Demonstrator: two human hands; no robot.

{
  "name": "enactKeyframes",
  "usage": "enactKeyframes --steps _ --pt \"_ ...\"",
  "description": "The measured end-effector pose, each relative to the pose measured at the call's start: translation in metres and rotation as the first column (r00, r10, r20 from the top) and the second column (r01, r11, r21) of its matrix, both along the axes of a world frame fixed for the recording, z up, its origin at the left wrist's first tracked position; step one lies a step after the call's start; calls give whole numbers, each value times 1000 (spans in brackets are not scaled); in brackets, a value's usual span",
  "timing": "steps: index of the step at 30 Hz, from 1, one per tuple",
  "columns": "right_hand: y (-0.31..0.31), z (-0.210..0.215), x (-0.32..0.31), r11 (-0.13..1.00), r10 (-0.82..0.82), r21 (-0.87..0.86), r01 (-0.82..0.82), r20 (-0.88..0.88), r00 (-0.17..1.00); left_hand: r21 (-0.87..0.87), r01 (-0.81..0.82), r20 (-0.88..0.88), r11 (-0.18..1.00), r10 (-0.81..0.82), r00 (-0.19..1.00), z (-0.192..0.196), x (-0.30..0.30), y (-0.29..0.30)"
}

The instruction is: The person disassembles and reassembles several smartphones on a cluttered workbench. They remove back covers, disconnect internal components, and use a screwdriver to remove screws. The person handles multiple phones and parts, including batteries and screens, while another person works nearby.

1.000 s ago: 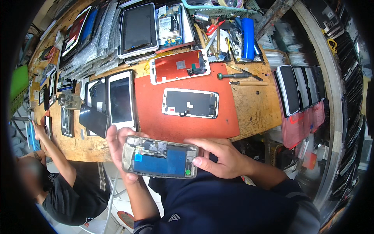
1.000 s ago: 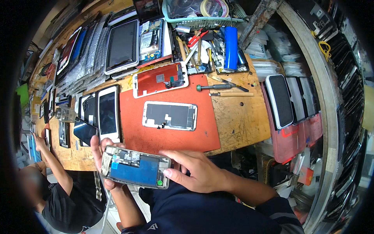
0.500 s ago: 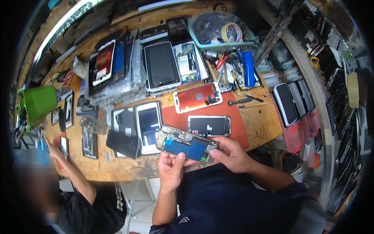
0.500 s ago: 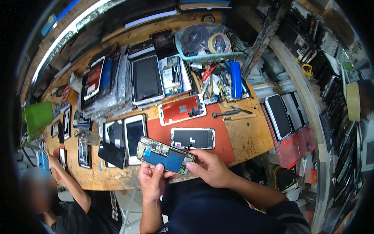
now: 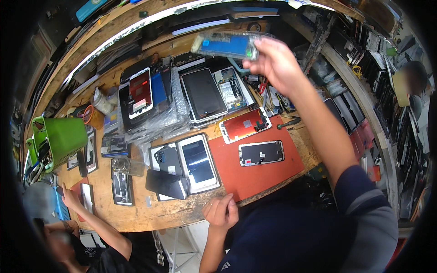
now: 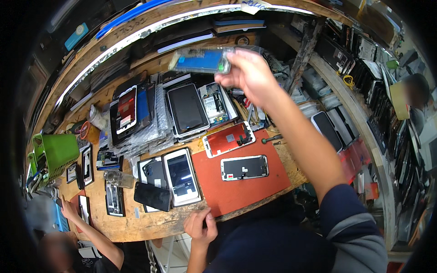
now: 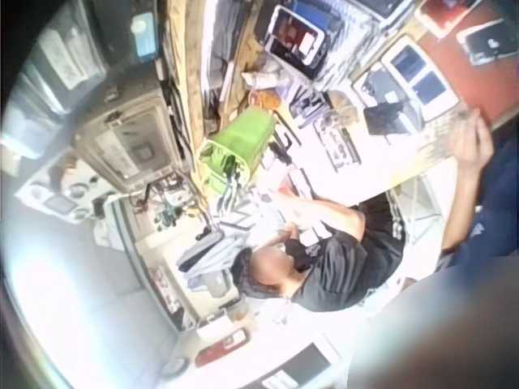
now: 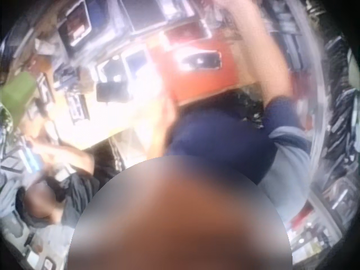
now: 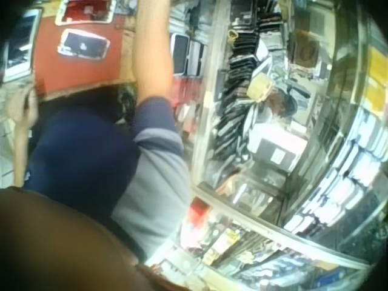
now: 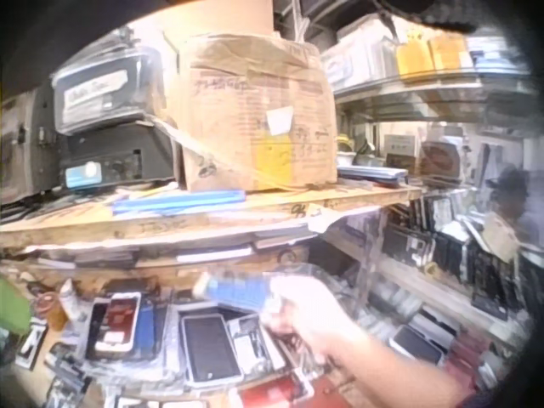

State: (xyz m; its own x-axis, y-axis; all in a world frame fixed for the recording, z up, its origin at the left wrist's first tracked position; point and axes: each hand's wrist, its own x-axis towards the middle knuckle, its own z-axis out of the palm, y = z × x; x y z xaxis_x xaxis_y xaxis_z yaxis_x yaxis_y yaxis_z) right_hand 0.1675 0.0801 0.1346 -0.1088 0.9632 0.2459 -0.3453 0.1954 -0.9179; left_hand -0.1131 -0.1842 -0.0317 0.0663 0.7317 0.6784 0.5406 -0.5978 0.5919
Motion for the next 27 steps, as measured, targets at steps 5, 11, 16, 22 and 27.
enactKeyframes --steps 5,11,16,22,27 --pt "158 49 -21 992 -109 -61 110 20 994 39 -74 26 996 73 997 -5 4 0" --pt "240 64 -18 985 -166 -3 170 225 960 38 -94 21 995 93 995 -2 4 1" --pt "243 63 -16 951 -306 100 292 445 842 -7 -95 6 995 95 995 0 5 1" --pt "170 47 -18 870 -492 364 334 584 646 -28 -94 -9 995 93 996 -3 4 -1" --pt "-9 -10 14 947 -141 291 -138 758 637 -120 -15 150 993 33 988 -3 0 -1"
